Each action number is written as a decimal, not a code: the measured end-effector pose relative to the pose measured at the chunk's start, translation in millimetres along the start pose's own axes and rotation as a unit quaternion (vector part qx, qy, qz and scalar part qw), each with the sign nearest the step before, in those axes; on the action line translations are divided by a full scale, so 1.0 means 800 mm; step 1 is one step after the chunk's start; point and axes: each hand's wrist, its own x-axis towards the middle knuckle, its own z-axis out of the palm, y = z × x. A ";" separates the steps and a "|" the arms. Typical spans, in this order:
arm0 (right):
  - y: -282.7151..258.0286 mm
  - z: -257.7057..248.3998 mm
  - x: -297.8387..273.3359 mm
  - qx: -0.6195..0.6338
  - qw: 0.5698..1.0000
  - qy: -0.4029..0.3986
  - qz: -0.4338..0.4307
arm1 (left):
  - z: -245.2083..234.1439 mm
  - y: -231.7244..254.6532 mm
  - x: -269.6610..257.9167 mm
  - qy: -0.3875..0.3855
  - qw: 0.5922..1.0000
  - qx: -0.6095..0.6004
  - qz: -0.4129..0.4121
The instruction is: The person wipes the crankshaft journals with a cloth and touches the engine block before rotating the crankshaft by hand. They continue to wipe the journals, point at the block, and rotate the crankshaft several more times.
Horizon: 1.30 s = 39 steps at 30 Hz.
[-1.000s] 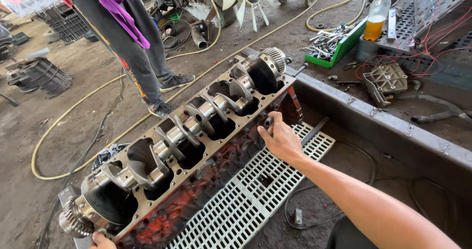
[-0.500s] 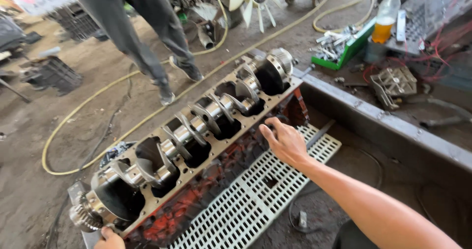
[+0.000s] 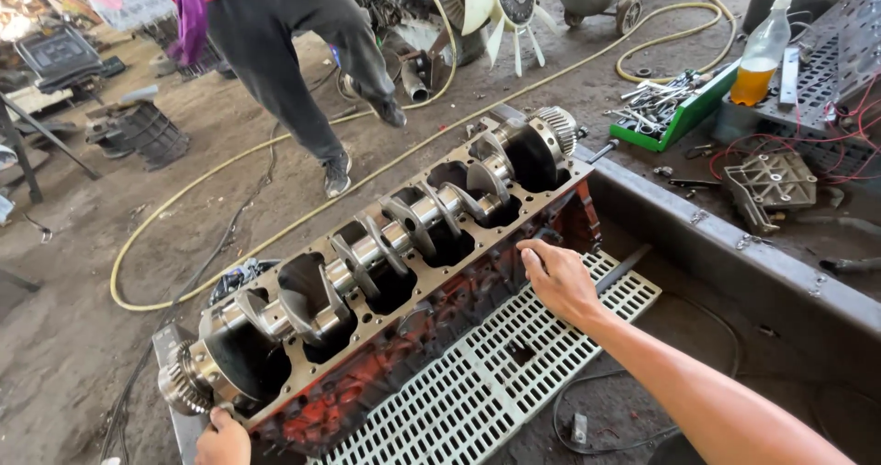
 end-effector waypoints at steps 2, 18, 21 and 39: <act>0.006 0.004 0.003 0.000 1.000 -0.008 -0.019 | -0.026 0.026 -0.016 -0.003 0.998 0.054 -0.031; -0.026 -0.006 -0.006 -0.163 0.969 -0.182 0.045 | -0.081 0.083 -0.062 -0.107 0.991 0.066 -0.036; -0.023 -0.004 -0.003 -0.180 0.963 -0.198 0.035 | -0.077 0.086 -0.058 -0.108 0.991 0.073 -0.039; 0.027 0.025 0.014 -0.100 0.959 -0.262 0.037 | -0.087 0.100 -0.067 -0.097 0.994 0.040 -0.034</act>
